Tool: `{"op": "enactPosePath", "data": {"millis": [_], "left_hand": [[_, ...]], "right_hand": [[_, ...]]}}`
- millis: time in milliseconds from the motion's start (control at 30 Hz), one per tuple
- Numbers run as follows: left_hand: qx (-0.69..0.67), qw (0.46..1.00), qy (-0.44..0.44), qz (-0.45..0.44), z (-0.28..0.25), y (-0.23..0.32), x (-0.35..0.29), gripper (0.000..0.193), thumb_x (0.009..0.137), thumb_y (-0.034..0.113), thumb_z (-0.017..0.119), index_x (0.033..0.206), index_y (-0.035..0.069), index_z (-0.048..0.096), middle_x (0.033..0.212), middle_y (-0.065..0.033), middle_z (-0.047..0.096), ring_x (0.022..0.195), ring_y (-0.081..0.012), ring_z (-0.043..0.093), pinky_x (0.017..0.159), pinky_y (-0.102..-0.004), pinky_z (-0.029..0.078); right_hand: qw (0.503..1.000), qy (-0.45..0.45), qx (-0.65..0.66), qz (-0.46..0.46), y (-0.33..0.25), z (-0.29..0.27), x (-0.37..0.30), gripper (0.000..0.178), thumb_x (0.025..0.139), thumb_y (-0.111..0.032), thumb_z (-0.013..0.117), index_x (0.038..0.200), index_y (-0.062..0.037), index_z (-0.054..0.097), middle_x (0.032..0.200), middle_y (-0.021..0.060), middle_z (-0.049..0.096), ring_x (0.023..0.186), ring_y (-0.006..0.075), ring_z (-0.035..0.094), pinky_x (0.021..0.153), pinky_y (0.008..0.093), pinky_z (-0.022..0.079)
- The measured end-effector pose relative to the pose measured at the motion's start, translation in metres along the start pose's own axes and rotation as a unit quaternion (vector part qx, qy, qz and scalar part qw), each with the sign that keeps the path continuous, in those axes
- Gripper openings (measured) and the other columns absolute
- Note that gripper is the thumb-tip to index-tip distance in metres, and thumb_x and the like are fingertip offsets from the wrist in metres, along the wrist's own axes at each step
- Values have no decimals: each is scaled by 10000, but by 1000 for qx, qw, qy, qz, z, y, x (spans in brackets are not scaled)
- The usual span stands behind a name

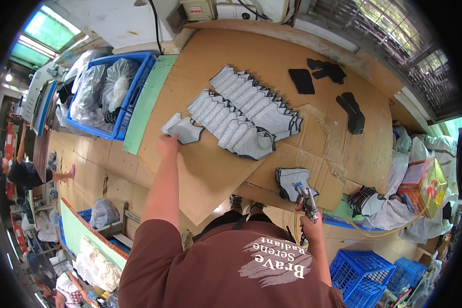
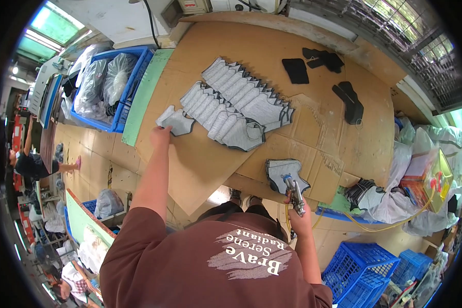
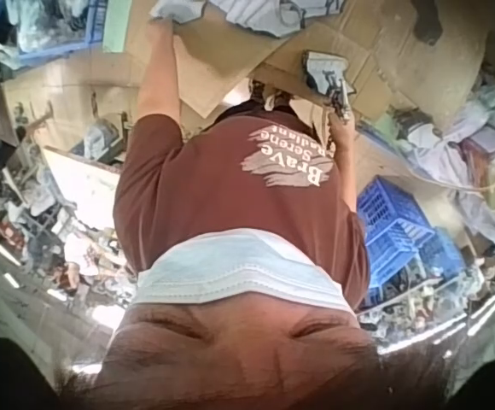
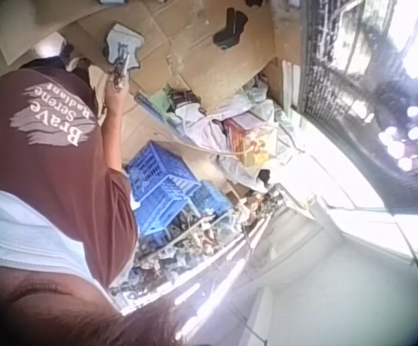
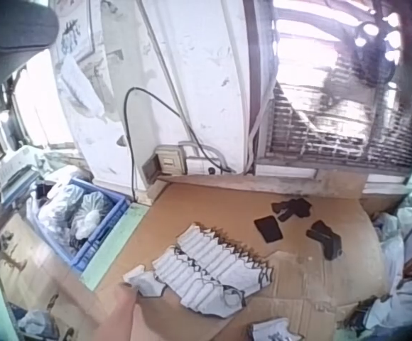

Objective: Applying adhesive to shoe upper components using a spray gun.

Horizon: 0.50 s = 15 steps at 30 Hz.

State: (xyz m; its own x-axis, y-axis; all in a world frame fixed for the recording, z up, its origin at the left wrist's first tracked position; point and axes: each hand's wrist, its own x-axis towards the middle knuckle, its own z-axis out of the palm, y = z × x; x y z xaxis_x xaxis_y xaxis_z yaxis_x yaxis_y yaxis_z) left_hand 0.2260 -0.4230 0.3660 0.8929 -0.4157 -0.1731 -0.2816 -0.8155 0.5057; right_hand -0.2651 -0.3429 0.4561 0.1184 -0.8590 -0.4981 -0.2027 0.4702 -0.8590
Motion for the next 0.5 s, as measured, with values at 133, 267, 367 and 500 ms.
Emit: {"op": "enactPosePath", "data": {"millis": [133,267,367,500], "left_hand": [[62,998,8,19,19,-12,11,421,617,322,758,887,25,633,847,-128,654,779,-263,631,699,-366,490],[-35,999,-9,18,29,-32,23,325,661,231,739,863,8,617,801,-120,644,687,-226,627,614,-337,503],[-338,933,-76,-100,24,-33,20,204,724,94,687,862,-14,583,723,-97,604,580,-175,589,497,-279,491],[-425,893,-85,-123,14,-31,12,130,759,-3,625,863,-27,550,663,-63,555,512,-127,538,423,-225,456]], "right_hand": [[1000,-8,-3,-13,1,1,1,437,610,71,400,1017,15,549,980,70,582,995,181,530,901,284,368],[1000,-5,7,-12,0,2,1,436,609,71,397,1014,14,548,988,74,582,995,183,530,905,288,367],[1000,10,12,3,2,0,0,421,609,70,394,994,13,553,1013,81,579,1005,185,527,907,292,367],[1000,9,5,-7,4,-2,0,414,606,67,395,981,12,561,1026,86,580,1012,188,525,898,291,374]]}}
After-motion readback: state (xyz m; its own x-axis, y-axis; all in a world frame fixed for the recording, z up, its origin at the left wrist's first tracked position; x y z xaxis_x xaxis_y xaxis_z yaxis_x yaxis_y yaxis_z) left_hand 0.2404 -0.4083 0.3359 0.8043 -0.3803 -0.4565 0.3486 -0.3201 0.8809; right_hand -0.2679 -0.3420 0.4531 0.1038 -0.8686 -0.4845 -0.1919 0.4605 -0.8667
